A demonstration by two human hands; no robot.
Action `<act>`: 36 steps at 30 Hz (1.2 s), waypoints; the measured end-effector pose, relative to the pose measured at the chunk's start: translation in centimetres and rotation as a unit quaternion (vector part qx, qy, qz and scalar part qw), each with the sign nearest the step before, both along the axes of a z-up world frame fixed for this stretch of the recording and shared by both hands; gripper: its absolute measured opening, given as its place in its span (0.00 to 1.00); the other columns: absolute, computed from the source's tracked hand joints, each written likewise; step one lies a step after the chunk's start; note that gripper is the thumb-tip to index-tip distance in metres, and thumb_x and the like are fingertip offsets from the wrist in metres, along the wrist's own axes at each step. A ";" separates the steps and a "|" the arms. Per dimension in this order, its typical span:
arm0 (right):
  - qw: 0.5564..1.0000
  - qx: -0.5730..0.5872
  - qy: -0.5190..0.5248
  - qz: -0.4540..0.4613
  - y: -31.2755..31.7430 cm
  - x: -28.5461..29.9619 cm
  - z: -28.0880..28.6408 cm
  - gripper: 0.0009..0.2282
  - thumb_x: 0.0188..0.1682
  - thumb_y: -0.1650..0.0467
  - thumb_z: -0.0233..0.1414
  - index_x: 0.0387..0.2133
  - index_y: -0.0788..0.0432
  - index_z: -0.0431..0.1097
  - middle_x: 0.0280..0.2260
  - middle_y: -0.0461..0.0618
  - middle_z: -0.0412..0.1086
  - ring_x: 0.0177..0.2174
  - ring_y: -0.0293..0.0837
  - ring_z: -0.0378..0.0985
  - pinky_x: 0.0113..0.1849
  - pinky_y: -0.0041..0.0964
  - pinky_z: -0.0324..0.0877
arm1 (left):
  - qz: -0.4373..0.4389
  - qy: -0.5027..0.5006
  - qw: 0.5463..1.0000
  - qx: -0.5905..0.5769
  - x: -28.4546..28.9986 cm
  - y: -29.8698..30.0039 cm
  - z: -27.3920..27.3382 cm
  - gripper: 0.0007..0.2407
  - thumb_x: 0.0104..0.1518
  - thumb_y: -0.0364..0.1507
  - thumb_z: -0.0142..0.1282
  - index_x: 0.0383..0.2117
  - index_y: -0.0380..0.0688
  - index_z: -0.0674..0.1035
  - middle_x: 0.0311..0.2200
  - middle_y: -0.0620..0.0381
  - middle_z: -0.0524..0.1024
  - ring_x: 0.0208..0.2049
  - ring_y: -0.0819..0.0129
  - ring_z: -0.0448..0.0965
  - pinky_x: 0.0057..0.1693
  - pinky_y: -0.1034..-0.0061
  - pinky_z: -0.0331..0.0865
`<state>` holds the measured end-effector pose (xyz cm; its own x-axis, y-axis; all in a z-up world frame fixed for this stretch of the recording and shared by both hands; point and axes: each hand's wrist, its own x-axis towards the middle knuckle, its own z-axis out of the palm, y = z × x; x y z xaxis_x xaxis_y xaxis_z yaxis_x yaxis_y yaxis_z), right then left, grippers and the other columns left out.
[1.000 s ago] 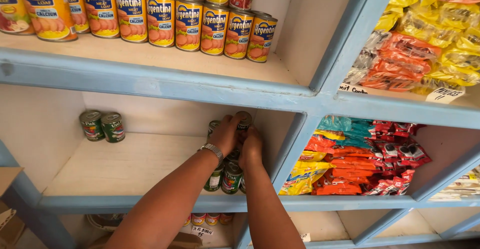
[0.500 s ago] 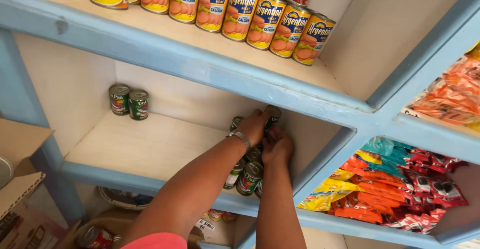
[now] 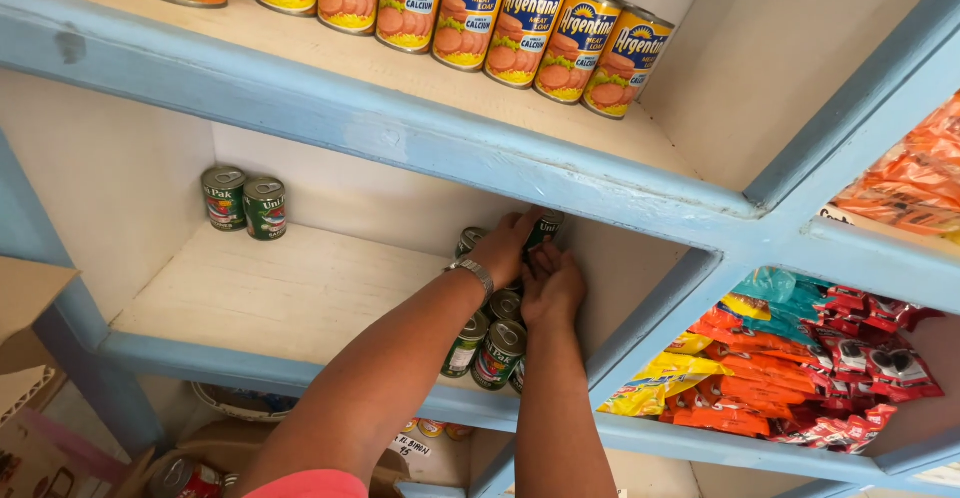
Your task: Arranging small canned goods from a cardboard box onto a grocery store shelf.
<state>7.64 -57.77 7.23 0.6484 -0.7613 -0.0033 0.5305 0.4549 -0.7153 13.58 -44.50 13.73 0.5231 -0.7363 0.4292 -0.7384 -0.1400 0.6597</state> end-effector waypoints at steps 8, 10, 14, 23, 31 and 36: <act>1.000 -0.001 0.011 0.021 -1.4 0.9 -0.5 0.24 0.58 0.58 0.35 0.54 0.64 0.68 0.49 0.57 0.69 0.52 0.52 0.67 0.54 0.52 0.64 | 0.004 -0.048 0.998 -0.029 -0.7 2.9 1.2 0.33 0.54 0.18 0.52 0.69 0.55 0.57 0.64 0.42 0.60 0.56 0.42 0.72 0.56 0.60 0.72; 0.999 0.008 0.028 0.037 -3.0 1.6 -2.0 0.24 0.58 0.57 0.35 0.53 0.63 0.69 0.49 0.55 0.71 0.51 0.51 0.69 0.53 0.50 0.63 | 0.014 -0.065 0.998 -0.025 -1.8 6.4 1.3 0.33 0.53 0.17 0.50 0.68 0.58 0.60 0.61 0.44 0.64 0.53 0.42 0.74 0.55 0.59 0.72; 0.997 -0.056 -0.018 0.041 -4.5 1.0 -4.0 0.18 0.57 0.59 0.44 0.49 0.56 0.71 0.41 0.47 0.73 0.46 0.48 0.72 0.49 0.49 0.64 | -0.033 -0.140 0.985 -0.094 -3.2 16.0 -0.6 0.23 0.54 0.19 0.54 0.58 0.52 0.71 0.52 0.48 0.71 0.49 0.48 0.77 0.53 0.62 0.74; 0.937 -0.330 0.013 0.112 19.9 -11.9 3.0 0.12 0.60 0.68 0.52 0.52 0.62 0.73 0.49 0.48 0.71 0.50 0.44 0.75 0.55 0.43 0.71 | 0.064 0.059 0.993 -0.082 -8.2 35.8 -6.9 0.12 0.59 0.18 0.54 0.47 0.47 0.80 0.40 0.55 0.78 0.37 0.66 0.79 0.46 0.75 0.74; 0.829 -0.437 0.197 0.288 30.9 -11.9 -7.3 0.11 0.53 0.72 0.55 0.48 0.62 0.74 0.39 0.47 0.75 0.41 0.40 0.77 0.45 0.32 0.72 | 0.047 0.271 0.949 -0.152 -9.2 42.0 -16.4 0.09 0.63 0.22 0.53 0.48 0.43 0.79 0.37 0.60 0.78 0.35 0.77 0.80 0.44 0.80 0.75; 0.496 -0.702 0.447 0.248 33.0 -11.5 -17.5 0.21 0.47 0.62 0.61 0.53 0.57 0.71 0.50 0.64 0.67 0.44 0.62 0.76 0.45 0.52 0.71 | 0.005 0.292 0.946 -0.144 -8.9 43.5 -18.9 0.13 0.61 0.22 0.53 0.51 0.43 0.78 0.36 0.62 0.75 0.37 0.79 0.78 0.44 0.80 0.79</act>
